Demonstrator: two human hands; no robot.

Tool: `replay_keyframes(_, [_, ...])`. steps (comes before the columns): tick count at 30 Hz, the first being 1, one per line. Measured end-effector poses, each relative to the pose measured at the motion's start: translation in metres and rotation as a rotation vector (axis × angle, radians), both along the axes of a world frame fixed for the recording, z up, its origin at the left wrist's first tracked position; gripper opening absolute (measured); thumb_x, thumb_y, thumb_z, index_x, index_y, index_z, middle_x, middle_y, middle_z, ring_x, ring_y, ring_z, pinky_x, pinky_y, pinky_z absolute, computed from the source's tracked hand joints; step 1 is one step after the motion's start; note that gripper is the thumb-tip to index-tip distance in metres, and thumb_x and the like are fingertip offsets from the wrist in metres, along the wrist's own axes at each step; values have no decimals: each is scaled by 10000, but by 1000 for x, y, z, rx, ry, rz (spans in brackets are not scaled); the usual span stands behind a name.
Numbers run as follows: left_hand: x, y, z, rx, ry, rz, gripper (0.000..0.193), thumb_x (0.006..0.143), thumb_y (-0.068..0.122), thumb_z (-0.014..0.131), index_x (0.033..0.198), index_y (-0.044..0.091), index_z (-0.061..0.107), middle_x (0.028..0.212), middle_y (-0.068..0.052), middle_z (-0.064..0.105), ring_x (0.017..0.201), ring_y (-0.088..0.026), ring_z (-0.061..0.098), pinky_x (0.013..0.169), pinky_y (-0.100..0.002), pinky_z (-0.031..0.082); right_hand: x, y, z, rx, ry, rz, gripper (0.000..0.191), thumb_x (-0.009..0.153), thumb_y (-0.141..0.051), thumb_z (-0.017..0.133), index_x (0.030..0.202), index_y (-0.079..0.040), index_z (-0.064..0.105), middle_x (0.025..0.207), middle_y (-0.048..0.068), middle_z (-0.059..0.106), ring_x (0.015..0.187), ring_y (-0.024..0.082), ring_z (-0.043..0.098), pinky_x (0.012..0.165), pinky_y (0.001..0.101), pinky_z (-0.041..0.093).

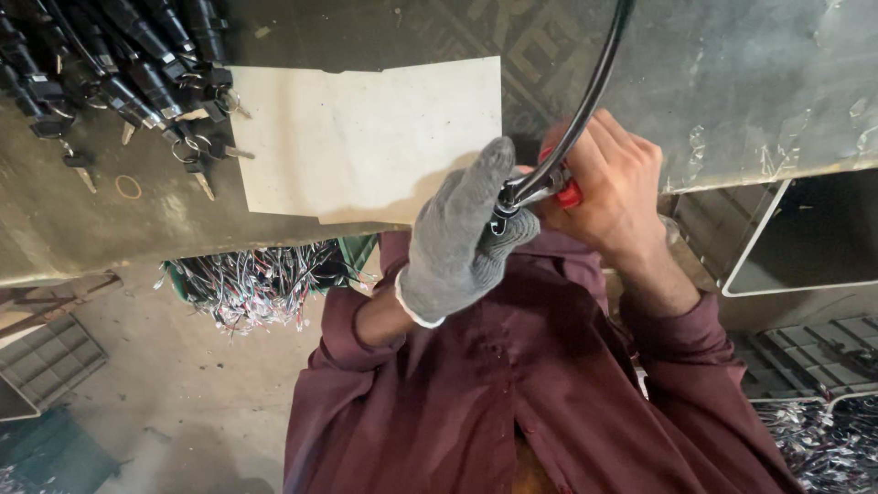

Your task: The person holds a black cable and uses a red-handled cutting tool to strip the outer insulation from its end, pulling the cut jacket off to expose inner colored wires. They reposition the cable and repeat the cutting and pulling on the same cable end throughout the episode.

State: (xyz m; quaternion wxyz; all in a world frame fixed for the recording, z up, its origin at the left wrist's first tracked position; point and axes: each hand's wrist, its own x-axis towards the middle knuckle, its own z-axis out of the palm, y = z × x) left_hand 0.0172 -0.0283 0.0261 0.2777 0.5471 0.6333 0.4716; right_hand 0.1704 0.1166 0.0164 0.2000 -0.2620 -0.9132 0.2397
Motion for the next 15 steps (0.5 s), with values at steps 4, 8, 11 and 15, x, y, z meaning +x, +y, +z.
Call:
replay_keyframes(4, [3, 2, -5, 105, 395, 75, 678, 1018, 101, 774, 1553, 48, 360, 1352, -60, 654, 1121, -300, 653, 933, -426, 529, 8, -12, 1, 12, -32, -75, 274, 854, -158, 824, 961, -77, 585, 894, 64, 619, 809, 273, 634, 658, 402, 460])
replay_keyframes(8, [6, -2, -10, 50, 712, 159, 595, 1044, 151, 752, 1553, 96, 449, 1410, -127, 595, 1146, -325, 640, 997, -468, 543, 13, -24, -3, 2, -139, -171, 302, 818, -119, 812, 931, -63, 537, 845, 82, 575, 786, 300, 619, 648, 418, 452])
replay_keyframes(11, [2, -4, -13, 17, 841, 169, 562, 1041, 161, 724, 1548, 112, 485, 1424, -111, 596, 1123, -303, 640, 989, -463, 552, 12, -29, -7, -96, -233, -248, 268, 739, -45, 749, 896, -35, 532, 783, 97, 566, 698, 310, 595, 611, 435, 437])
replay_keyframes(15, [-8, 5, -5, 107, 907, 105, 569, 1066, 218, 729, 1549, 81, 462, 1392, -165, 570, 1099, -334, 615, 957, -474, 549, 4, -35, -3, -191, -12, -145, 351, 760, -96, 765, 1023, -17, 546, 887, 142, 581, 815, 372, 608, 698, 454, 476])
